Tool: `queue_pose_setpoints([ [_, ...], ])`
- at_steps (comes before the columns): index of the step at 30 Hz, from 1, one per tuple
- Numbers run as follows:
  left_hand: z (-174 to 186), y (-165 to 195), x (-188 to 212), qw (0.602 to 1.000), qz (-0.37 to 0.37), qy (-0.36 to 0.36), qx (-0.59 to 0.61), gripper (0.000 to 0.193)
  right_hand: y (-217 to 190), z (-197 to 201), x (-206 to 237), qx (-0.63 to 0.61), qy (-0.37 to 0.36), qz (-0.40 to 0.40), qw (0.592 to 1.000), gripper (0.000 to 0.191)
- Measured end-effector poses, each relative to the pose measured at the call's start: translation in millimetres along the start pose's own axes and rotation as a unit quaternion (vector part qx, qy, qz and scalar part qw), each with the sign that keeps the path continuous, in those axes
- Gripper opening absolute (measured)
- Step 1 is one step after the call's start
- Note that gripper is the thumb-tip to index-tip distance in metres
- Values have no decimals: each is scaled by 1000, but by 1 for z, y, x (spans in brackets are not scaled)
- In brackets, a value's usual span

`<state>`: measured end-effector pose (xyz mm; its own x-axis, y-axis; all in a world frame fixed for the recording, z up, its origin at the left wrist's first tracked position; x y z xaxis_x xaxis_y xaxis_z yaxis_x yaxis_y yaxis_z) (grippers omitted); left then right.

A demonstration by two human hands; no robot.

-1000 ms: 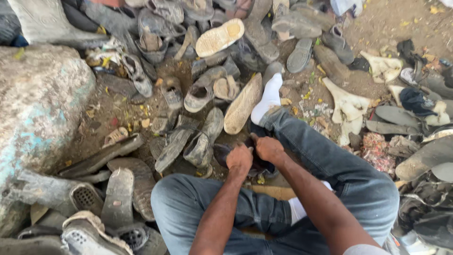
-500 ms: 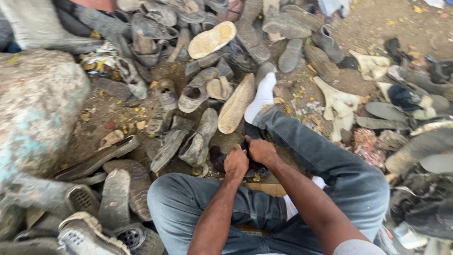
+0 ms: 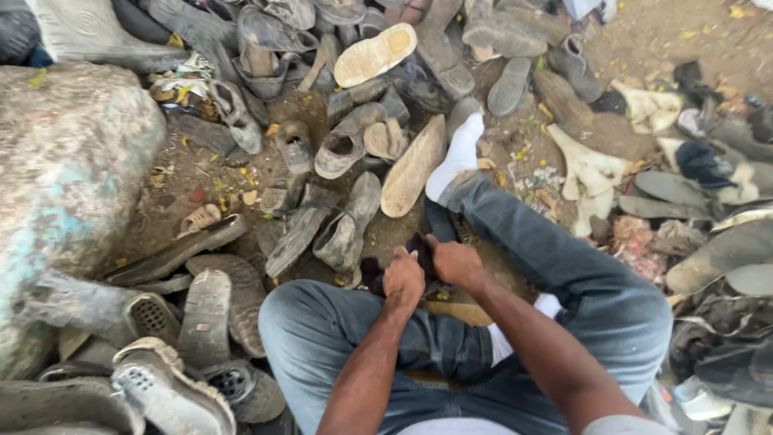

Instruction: The person sits on the ground and uses a knife to cut apart several discarded shoes, separating soles and uppers. The person handles multiple shoes one at a time, cutting and prying them apart, then discards the pieces nearby.

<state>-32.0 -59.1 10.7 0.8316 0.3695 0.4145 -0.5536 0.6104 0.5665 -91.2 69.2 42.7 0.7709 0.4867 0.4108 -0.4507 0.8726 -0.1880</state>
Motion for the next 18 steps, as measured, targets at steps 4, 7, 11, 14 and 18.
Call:
queue_pose_setpoints([
  [4,7,-1,11,1000,-14,-12,-5,43,13,2,52,25,-80,-15,996,79],
  [7,7,0,26,999,-26,-13,-21,43,13,6,89,18,-112,-34,993,81],
  [11,16,-3,39,998,-53,38,-19,39,-7,18,83,37,-109,-11,993,85],
  [14,26,-9,39,997,-41,64,23,35,3,34,70,4,-88,-33,996,68],
  [18,30,-9,42,997,-28,68,11,38,39,48,73,-54,-83,-51,994,45],
])
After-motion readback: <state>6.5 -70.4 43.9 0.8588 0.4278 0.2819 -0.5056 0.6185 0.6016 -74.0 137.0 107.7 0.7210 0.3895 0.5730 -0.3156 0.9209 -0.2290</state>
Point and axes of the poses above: each hand's wrist, its own x-axis away from the middle knuckle, its own z-axis out of the back of the hand, y = z × x, the point moved 5 cm from there along -x, towards the middle knuckle
